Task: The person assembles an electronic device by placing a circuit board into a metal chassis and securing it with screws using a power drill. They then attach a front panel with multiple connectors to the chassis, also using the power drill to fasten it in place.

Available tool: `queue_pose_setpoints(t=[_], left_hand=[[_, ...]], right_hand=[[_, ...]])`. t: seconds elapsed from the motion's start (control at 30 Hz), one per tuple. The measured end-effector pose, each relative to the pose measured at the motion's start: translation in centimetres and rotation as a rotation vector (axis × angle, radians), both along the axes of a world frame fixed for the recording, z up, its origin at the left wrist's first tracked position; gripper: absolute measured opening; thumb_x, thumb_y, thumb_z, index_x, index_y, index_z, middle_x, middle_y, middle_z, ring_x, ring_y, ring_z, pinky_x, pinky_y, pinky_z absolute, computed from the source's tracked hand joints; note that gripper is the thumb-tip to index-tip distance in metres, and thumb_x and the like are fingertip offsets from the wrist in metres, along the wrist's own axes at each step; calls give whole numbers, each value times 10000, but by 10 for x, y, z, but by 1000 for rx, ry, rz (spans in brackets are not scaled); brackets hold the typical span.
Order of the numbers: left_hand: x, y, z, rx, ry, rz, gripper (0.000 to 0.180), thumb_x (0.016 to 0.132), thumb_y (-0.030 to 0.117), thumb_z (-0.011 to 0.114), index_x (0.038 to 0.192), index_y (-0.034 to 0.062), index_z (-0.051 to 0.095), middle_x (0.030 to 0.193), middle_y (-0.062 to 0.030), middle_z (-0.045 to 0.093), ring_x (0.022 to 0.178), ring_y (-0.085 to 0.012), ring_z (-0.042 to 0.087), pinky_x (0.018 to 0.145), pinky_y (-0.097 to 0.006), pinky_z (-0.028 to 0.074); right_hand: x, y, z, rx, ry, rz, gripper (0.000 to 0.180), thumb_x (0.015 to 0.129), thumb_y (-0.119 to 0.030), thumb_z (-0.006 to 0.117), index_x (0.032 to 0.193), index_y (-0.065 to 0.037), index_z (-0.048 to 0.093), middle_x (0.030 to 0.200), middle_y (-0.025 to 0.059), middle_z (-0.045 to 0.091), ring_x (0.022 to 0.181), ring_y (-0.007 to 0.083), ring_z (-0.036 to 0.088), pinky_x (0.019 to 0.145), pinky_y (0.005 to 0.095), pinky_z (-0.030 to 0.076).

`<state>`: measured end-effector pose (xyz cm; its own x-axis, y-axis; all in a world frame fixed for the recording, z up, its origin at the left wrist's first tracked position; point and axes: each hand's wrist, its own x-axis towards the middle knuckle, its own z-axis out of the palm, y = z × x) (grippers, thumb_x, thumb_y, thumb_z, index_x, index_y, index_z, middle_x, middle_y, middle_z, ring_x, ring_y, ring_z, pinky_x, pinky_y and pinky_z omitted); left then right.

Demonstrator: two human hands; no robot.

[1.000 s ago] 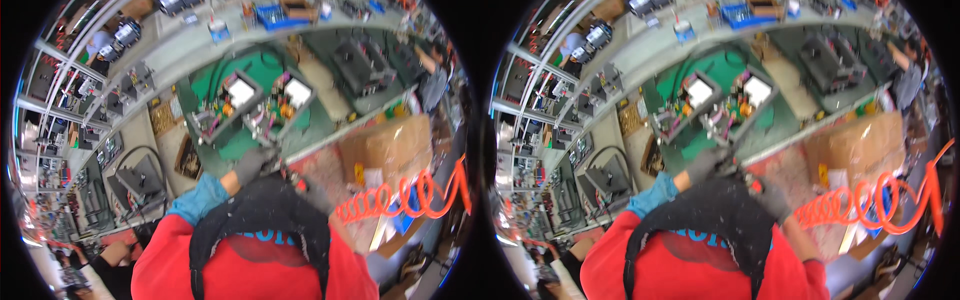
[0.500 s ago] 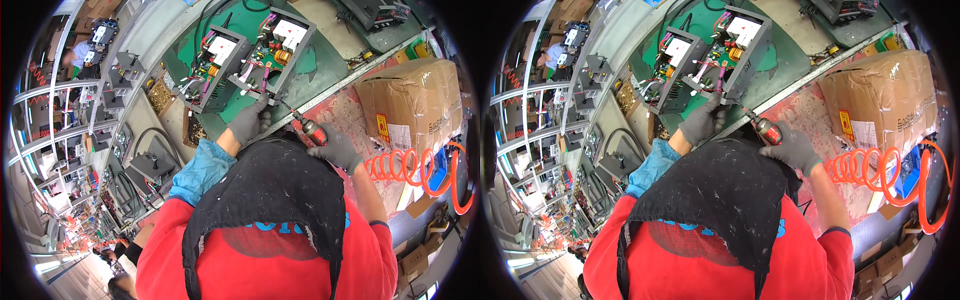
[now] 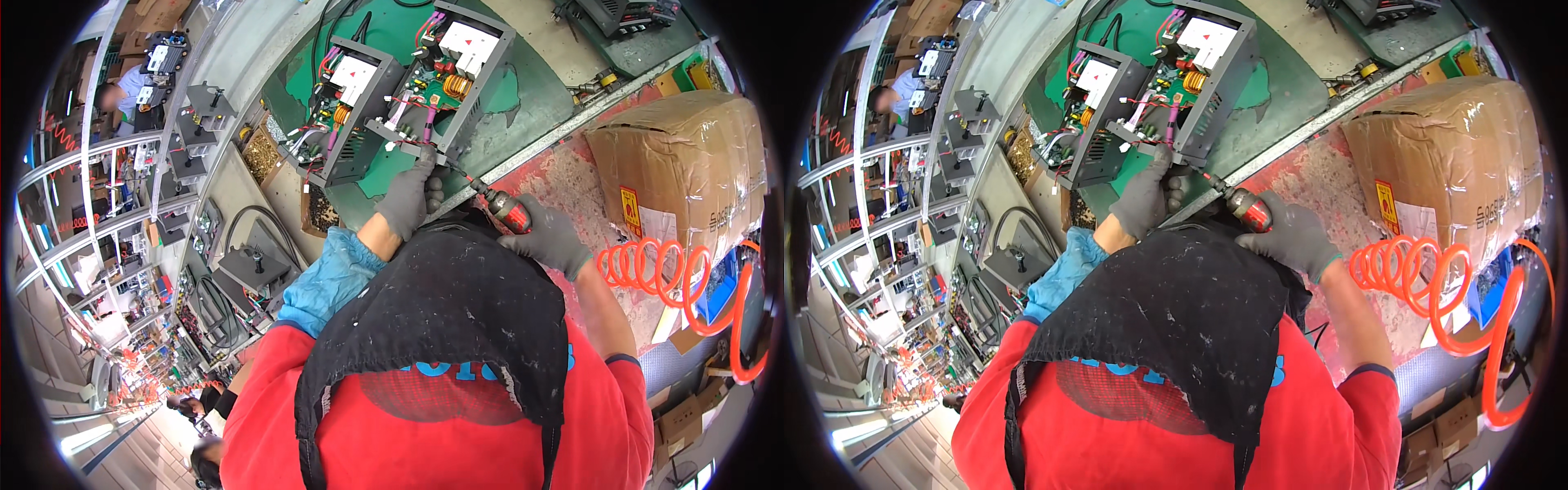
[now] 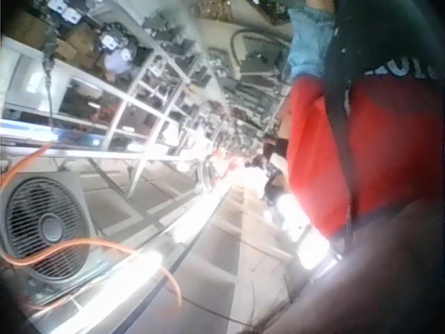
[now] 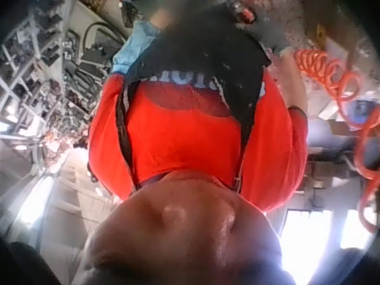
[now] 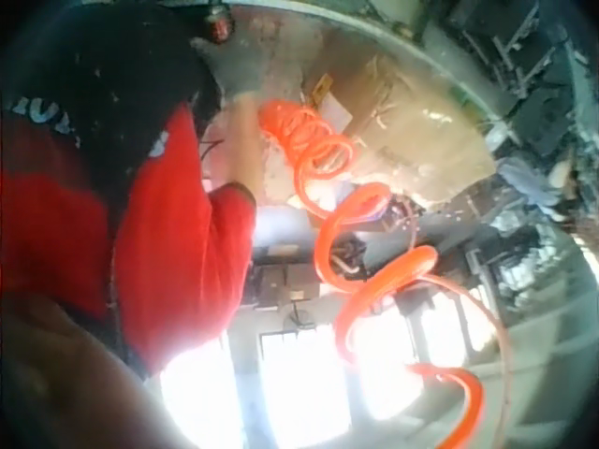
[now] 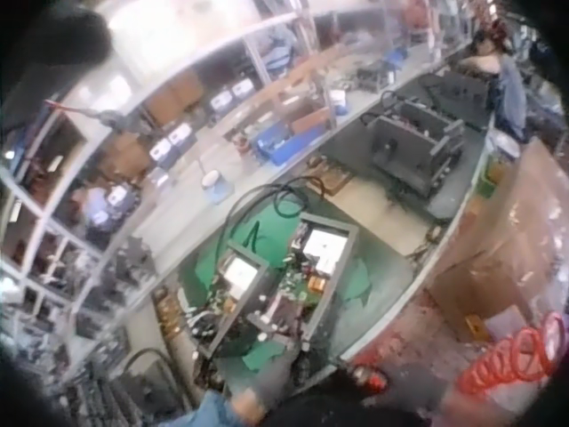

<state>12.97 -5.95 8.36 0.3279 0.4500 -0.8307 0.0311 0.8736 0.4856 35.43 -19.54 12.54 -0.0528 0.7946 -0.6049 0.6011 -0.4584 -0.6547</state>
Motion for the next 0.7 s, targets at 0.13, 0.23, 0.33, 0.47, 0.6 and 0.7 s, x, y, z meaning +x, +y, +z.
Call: queue_pose_setpoints(t=[0.13, 0.23, 0.33, 0.47, 0.6, 0.7], left_hand=[[6, 0, 8, 7, 42, 16, 484, 803, 564, 633, 848, 87, 562, 640, 4, 467, 524, -119, 468, 466, -252, 378], [7, 0, 7, 1, 51, 29, 490, 791, 570, 644, 826, 91, 548, 630, 7, 452, 520, -115, 461, 457, -252, 370], [10, 1, 9, -7, 70, 30, 491, 810, 565, 622, 874, 84, 545, 647, 12, 441, 530, -106, 425, 467, -249, 360], [16, 7, 18, -86, 37, 18, 457, 861, 520, 575, 1012, 89, 542, 764, -4, 472, 595, -100, 389, 520, -248, 372], [8, 23, 17, -257, -125, -23, 385, 871, 450, 585, 1039, 108, 532, 893, -30, 498, 642, -112, 407, 538, -265, 392], [5, 27, 14, -280, -159, -22, 375, 871, 437, 590, 1050, 112, 531, 902, -24, 502, 646, -113, 407, 540, -266, 389]], right_hand=[[-2, 5, 3, -33, -59, 26, 695, 656, -492, 747, 1182, -116, 495, 927, 204, 630, 901, 393, 608, 767, 441, 464], [-5, 4, 2, 23, -62, 7, 695, 671, -526, 710, 1197, -121, 503, 891, 207, 641, 868, 390, 617, 757, 440, 465], [-6, 8, 6, 22, -75, 15, 692, 676, -524, 707, 1196, -118, 501, 901, 206, 642, 868, 388, 618, 752, 440, 466], [-5, 11, 9, 42, -121, 55, 661, 696, -513, 699, 1181, -115, 492, 885, 190, 645, 853, 376, 624, 736, 441, 469], [-2, 16, 11, 95, -239, 145, 620, 718, -491, 692, 1162, -116, 475, 847, 171, 646, 806, 365, 630, 694, 445, 474], [-2, 19, 8, 121, -261, 178, 596, 736, -473, 684, 1159, -115, 465, 805, 161, 644, 763, 360, 633, 662, 446, 474]])
